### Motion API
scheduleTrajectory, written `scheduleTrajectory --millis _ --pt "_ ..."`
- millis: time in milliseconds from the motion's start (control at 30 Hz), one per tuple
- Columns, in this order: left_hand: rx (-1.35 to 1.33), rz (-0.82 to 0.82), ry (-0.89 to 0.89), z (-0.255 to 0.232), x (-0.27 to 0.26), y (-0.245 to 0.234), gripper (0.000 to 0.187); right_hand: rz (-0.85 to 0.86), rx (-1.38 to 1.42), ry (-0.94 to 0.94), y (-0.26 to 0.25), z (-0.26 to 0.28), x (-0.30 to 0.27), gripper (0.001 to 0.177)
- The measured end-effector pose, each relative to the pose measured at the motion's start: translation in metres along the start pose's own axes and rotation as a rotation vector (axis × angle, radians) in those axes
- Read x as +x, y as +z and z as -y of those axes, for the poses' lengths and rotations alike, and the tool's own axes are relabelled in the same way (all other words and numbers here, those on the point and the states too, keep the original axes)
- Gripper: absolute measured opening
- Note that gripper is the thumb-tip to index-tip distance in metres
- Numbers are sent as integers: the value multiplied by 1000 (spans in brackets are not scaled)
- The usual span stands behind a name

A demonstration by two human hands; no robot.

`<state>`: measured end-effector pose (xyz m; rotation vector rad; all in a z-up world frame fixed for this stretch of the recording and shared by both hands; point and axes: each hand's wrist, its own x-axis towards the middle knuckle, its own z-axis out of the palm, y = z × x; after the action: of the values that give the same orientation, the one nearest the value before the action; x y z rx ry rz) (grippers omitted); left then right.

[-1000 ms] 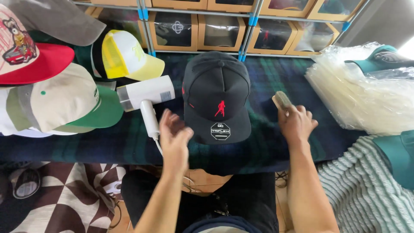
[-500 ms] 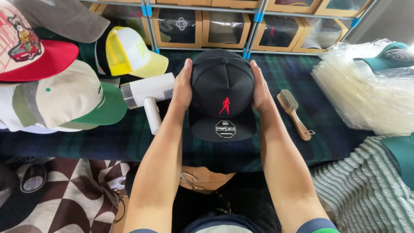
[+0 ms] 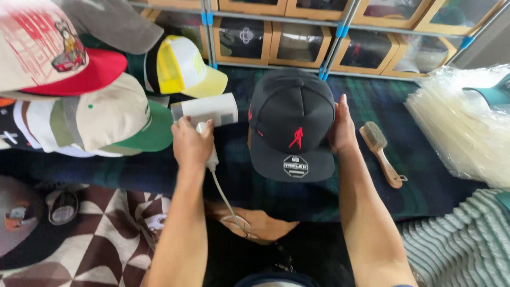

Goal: The person cleans a black baseball cap using a brush to remove debris and then uses a handheld steamer to remove wrinkles from the fabric.

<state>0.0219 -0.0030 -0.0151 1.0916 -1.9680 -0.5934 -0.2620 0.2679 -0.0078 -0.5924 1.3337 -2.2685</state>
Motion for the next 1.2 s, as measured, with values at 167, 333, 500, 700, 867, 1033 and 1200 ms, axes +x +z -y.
scheduleTrajectory --millis 167,333,500,700,867,1033,1200 --pt "19 369 -191 13 35 4 74 -211 -676 -12 57 49 -43 60" --pt "-629 374 -456 5 21 3 51 -215 -681 -17 46 42 -41 54" --pt "-1105 257 -323 -35 29 -32 45 -27 -66 0 26 37 4 64" --pt "-536 332 58 -144 101 -114 40 214 -103 12 53 69 31 65" --pt "214 482 333 -256 107 -146 51 171 -200 160 97 99 7 77" --pt "563 575 518 -306 109 -127 46 147 -217 117 83 86 11 80" --pt "671 624 731 -329 119 -88 45 251 -78 121 80 81 12 76"
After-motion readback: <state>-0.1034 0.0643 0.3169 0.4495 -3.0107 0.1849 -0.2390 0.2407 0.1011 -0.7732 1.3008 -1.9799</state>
